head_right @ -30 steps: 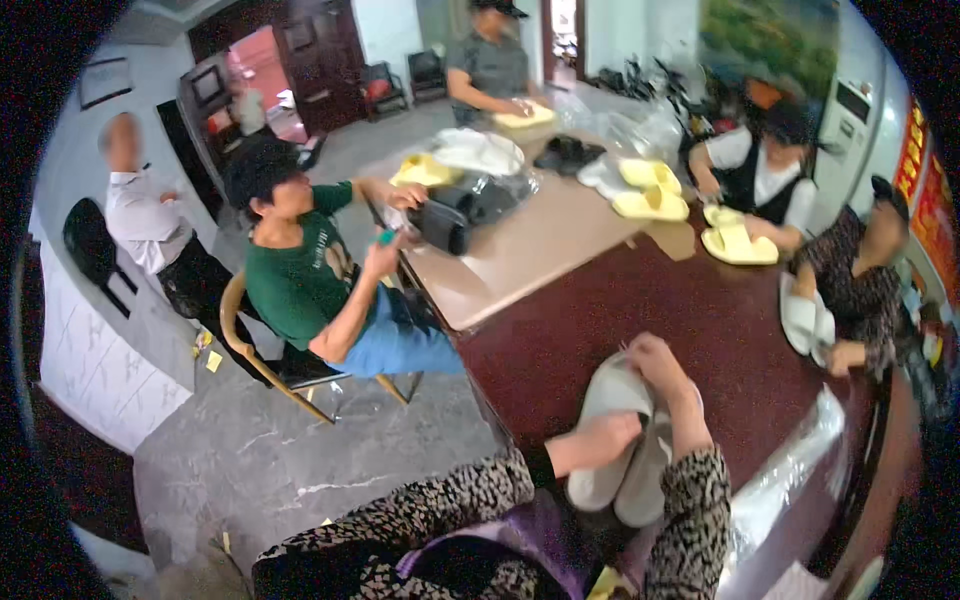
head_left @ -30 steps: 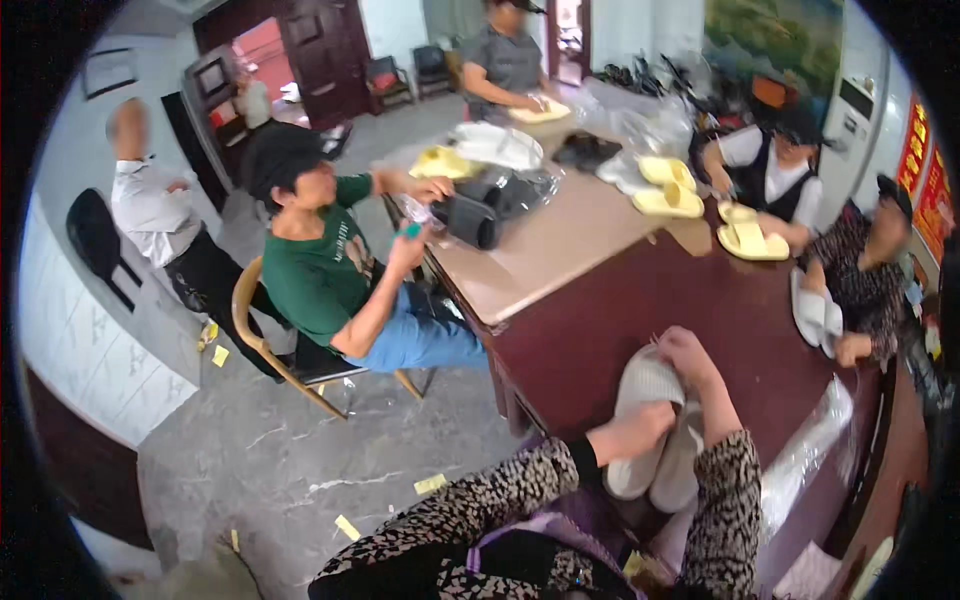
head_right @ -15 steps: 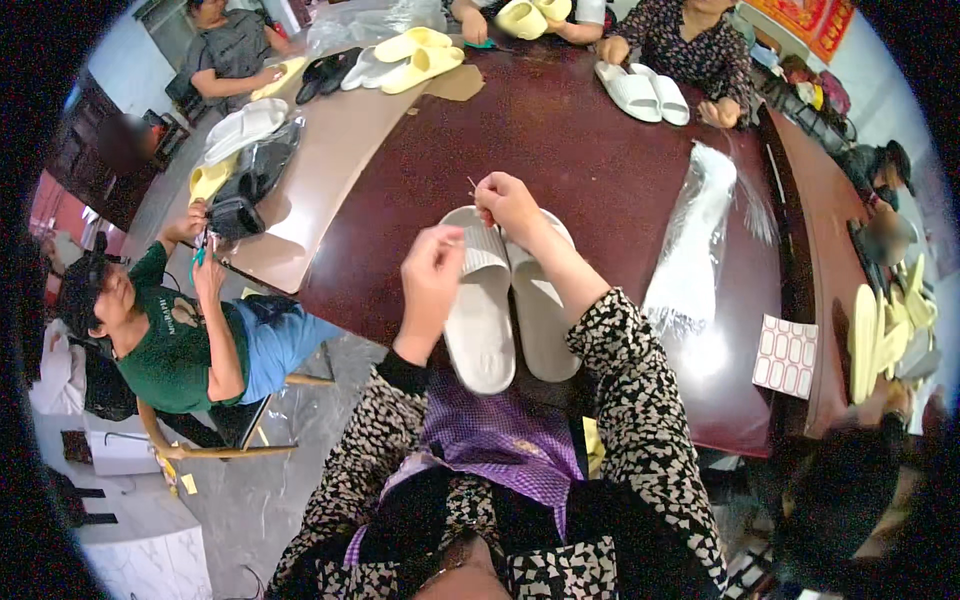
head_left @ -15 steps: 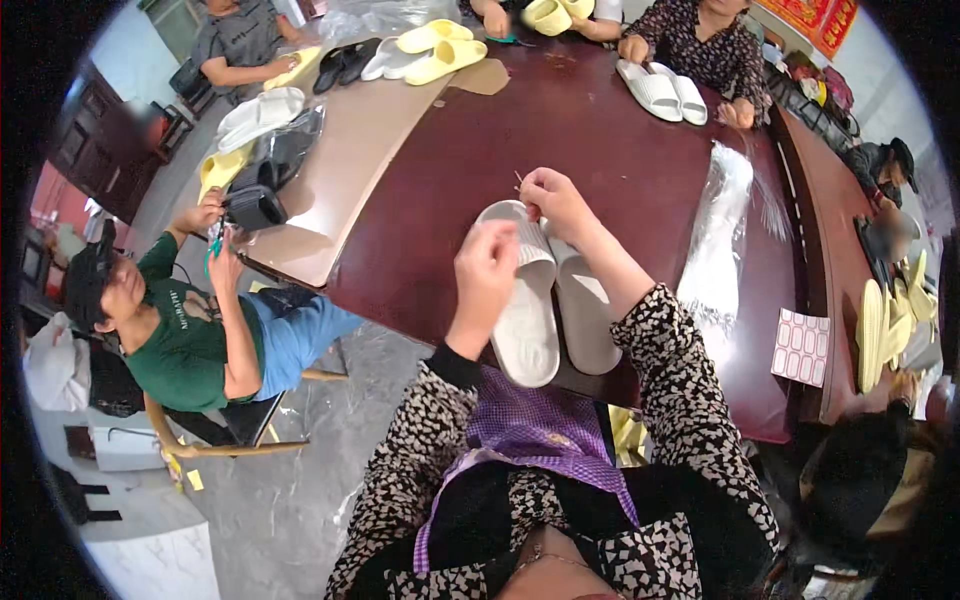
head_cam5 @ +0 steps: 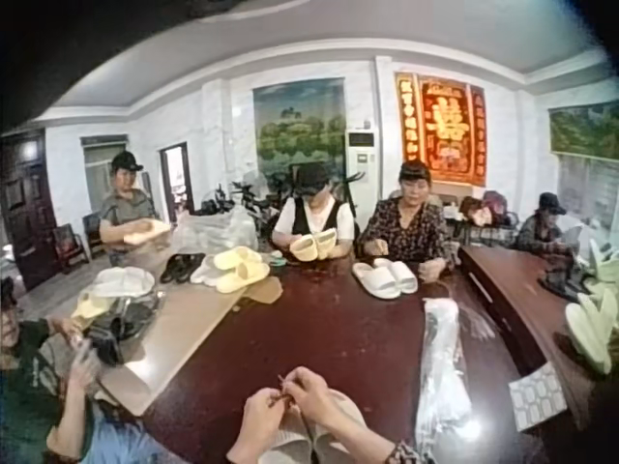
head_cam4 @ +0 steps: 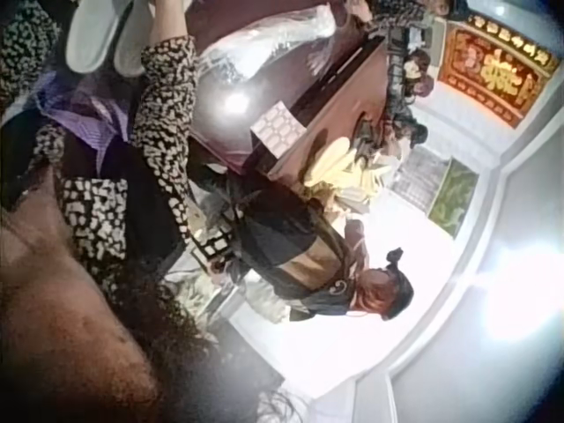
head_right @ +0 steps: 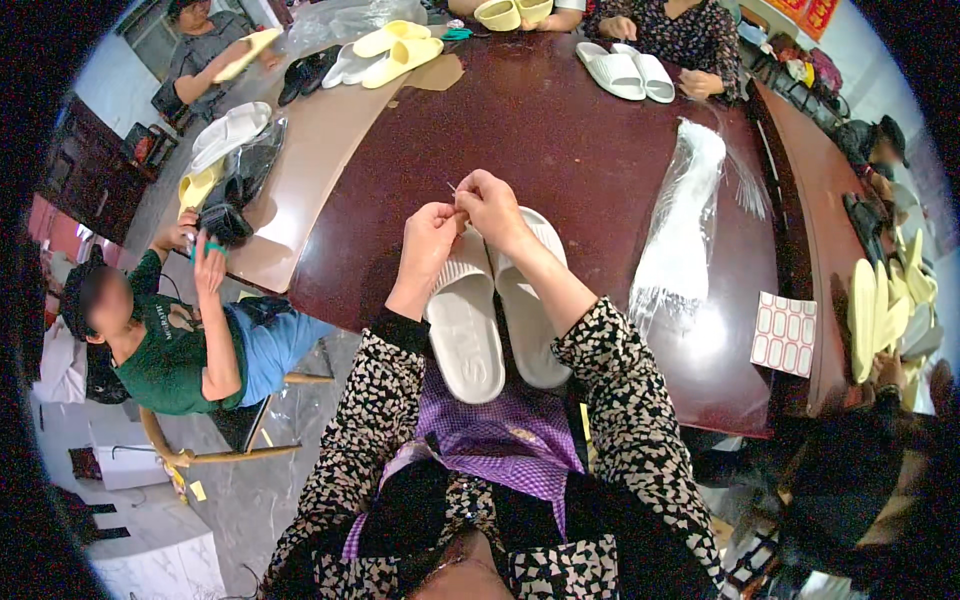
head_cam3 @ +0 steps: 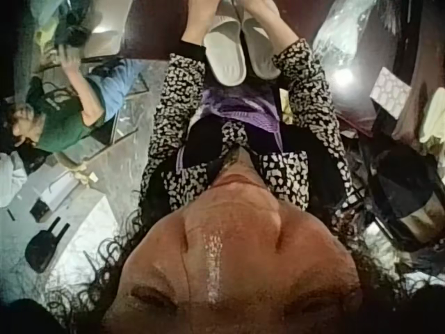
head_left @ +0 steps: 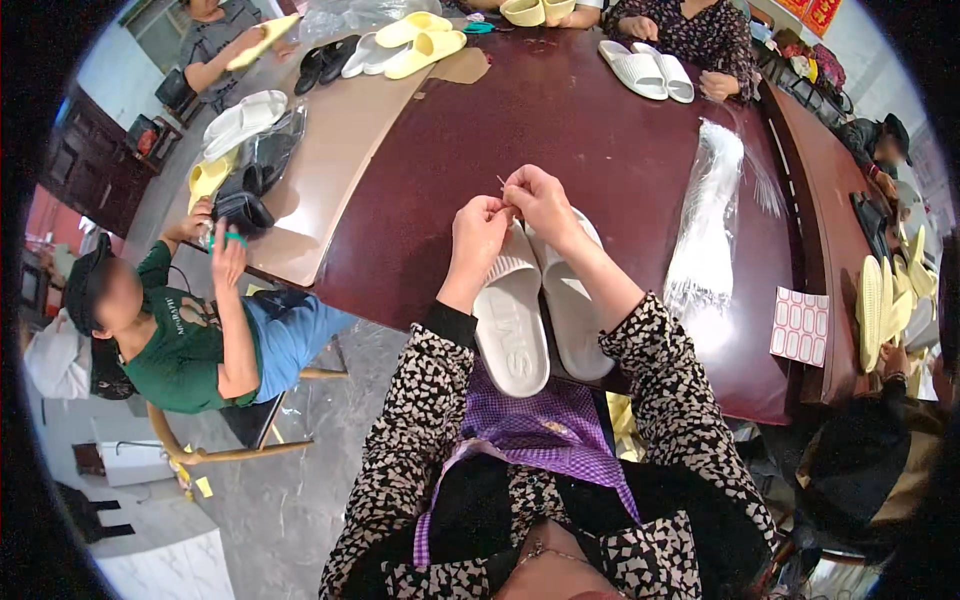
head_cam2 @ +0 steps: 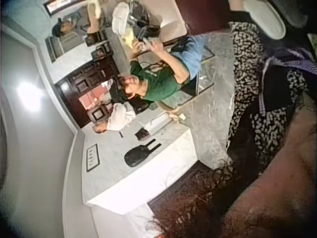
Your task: The person attaches pairs of slippers together by taking plastic fasteners from a bundle and threading them through the slippers by hand.
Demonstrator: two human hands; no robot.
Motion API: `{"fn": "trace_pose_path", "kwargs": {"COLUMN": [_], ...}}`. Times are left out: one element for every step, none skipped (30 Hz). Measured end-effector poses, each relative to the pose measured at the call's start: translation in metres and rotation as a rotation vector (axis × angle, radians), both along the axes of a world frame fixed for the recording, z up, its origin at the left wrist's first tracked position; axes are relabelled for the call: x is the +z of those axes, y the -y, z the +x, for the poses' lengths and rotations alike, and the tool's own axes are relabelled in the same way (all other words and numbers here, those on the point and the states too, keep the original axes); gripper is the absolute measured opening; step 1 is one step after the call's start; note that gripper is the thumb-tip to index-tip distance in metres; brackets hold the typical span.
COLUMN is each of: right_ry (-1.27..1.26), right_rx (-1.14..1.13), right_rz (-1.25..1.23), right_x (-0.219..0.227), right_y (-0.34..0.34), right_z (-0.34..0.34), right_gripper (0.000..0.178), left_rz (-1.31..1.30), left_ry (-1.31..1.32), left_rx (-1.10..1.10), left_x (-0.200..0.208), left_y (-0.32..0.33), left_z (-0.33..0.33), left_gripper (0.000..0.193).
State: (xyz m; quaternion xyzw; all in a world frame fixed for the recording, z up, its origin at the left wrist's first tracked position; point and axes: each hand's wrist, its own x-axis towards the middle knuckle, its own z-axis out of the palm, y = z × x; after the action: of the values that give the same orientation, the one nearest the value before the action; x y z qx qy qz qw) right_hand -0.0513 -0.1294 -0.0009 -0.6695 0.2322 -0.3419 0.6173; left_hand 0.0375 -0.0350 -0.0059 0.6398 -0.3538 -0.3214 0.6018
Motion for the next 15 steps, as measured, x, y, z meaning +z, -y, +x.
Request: {"fn": "trace_pose_path", "kwargs": {"right_ry": [0.004, 0.007, 0.009, -0.005, -0.021, -0.038, -0.038, -0.030, -0.023, -0.015, -0.015, -0.025, -0.036, -0.047, -0.045], "right_rx": [-0.011, -0.021, -0.023, -0.022, -0.021, -0.020, -0.021, -0.020, -0.018, -0.019, -0.022, -0.027, -0.031, -0.035, -0.035], "right_rz": [0.000, 0.000, 0.001, 0.007, 0.013, 0.019, 0.020, 0.023, 0.026, 0.030, 0.033, 0.019, 0.004, -0.010, -0.007], "right_x": [0.001, 0.001, 0.002, 0.003, 0.005, 0.008, 0.010, 0.011, 0.013, 0.013, 0.012, 0.011, 0.010, 0.008, 0.010], "right_y": [0.000, 0.000, 0.000, 0.001, 0.001, 0.000, 0.000, -0.001, -0.002, -0.003, -0.004, -0.005, -0.006, -0.007, -0.009], "right_z": [0.000, 0.000, -0.001, -0.004, -0.008, -0.011, -0.014, -0.017, -0.019, -0.022, -0.023, -0.025, -0.026, -0.027, -0.028], "right_gripper": [0.007, 0.007, 0.007, 0.007, 0.006, 0.006, 0.006, 0.006, 0.006, 0.007, 0.007, 0.008, 0.008, 0.009, 0.009], "left_rz": [0.025, 0.026, -0.010, -0.047, -0.083, -0.082, -0.080, -0.077, -0.075, -0.071, -0.064, -0.057, -0.050, -0.045, -0.053], "left_ry": [0.033, 0.036, -0.029, -0.095, -0.162, -0.162, -0.183, -0.204, -0.226, -0.226, -0.243, -0.260, -0.277, -0.277, -0.299], "left_rx": [0.017, 0.016, 0.018, 0.020, 0.022, 0.020, 0.030, 0.039, 0.049, 0.046, 0.036, 0.027, 0.018, 0.016, 0.018], "left_x": [0.000, 0.000, -0.001, -0.002, 0.001, 0.004, 0.007, 0.010, 0.013, 0.014, 0.015, 0.016, 0.016, 0.014, 0.012], "left_y": [0.001, 0.000, -0.001, -0.003, -0.004, -0.004, -0.004, -0.003, -0.003, -0.003, -0.003, -0.003, -0.003, -0.003, -0.003], "left_z": [0.000, 0.001, 0.001, 0.001, 0.000, -0.002, -0.003, -0.004, -0.005, -0.006, -0.006, -0.006, -0.006, -0.007, -0.007], "left_gripper": [0.010, 0.010, 0.009, 0.009, 0.009, 0.009, 0.009, 0.009, 0.009, 0.009, 0.009, 0.009, 0.009, 0.009, 0.008]}}
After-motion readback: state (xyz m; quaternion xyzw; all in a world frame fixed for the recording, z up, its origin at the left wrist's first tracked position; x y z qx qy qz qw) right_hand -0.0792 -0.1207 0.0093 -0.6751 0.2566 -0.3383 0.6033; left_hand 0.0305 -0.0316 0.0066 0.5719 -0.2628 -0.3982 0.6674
